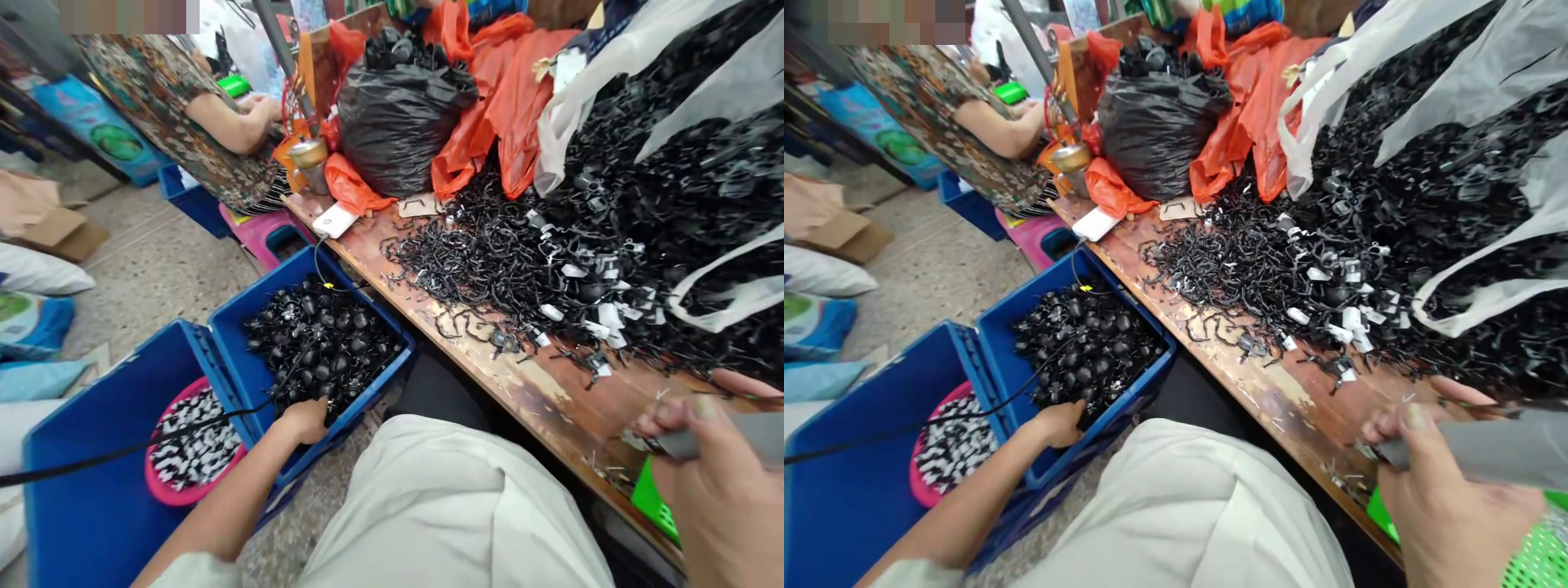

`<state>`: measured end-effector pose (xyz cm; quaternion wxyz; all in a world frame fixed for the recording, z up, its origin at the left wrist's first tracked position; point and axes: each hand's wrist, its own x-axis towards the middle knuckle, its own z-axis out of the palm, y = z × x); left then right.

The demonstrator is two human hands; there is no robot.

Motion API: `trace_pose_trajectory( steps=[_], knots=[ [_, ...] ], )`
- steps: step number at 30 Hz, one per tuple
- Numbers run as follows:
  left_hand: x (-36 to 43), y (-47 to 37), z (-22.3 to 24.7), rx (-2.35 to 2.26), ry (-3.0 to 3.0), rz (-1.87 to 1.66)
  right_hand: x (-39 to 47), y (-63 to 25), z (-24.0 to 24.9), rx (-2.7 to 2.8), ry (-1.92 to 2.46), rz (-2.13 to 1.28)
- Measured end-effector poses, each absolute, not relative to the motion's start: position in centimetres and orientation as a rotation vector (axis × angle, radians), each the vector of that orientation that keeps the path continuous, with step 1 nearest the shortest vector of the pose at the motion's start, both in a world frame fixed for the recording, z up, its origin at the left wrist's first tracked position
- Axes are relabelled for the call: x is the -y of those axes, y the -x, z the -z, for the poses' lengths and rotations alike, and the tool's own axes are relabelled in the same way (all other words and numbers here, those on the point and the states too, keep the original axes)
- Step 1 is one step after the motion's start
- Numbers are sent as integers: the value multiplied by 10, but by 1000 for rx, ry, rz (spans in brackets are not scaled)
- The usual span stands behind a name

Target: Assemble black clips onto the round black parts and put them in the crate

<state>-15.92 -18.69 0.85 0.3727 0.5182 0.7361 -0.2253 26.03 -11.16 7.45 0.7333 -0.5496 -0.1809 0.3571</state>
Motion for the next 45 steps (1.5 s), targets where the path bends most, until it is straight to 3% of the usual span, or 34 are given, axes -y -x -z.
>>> trace_pose_trajectory(
  steps=[5, 10, 15, 25, 31, 35, 39, 45],
  knots=[
    [180, 131, -11, -1778, -1475, 512, 95, -264, -64, 749, 1186, -696],
    [131, 62, -46, -1224, -1701, -28, 77, -283, -56, 853, 1267, -545],
    [78, -2, -59, -1434, -2052, -406, 79, -302, -52, 942, 1460, -511],
    [10, -10, -55, -1194, -2270, -168, 104, -317, -48, 864, 1381, -399],
    [23, -10, -61, -1218, -2179, -395, 116, -310, -54, 764, 1362, -284],
    [50, -45, -67, -1052, -1544, -739, 129, -278, -63, 901, 1447, -566],
    [80, -88, -63, -708, -809, -740, 131, -237, -65, 1026, 1281, -1092],
    [82, -104, -59, -721, -740, -686, 127, -228, -59, 863, 1088, -1266]
  ],
)
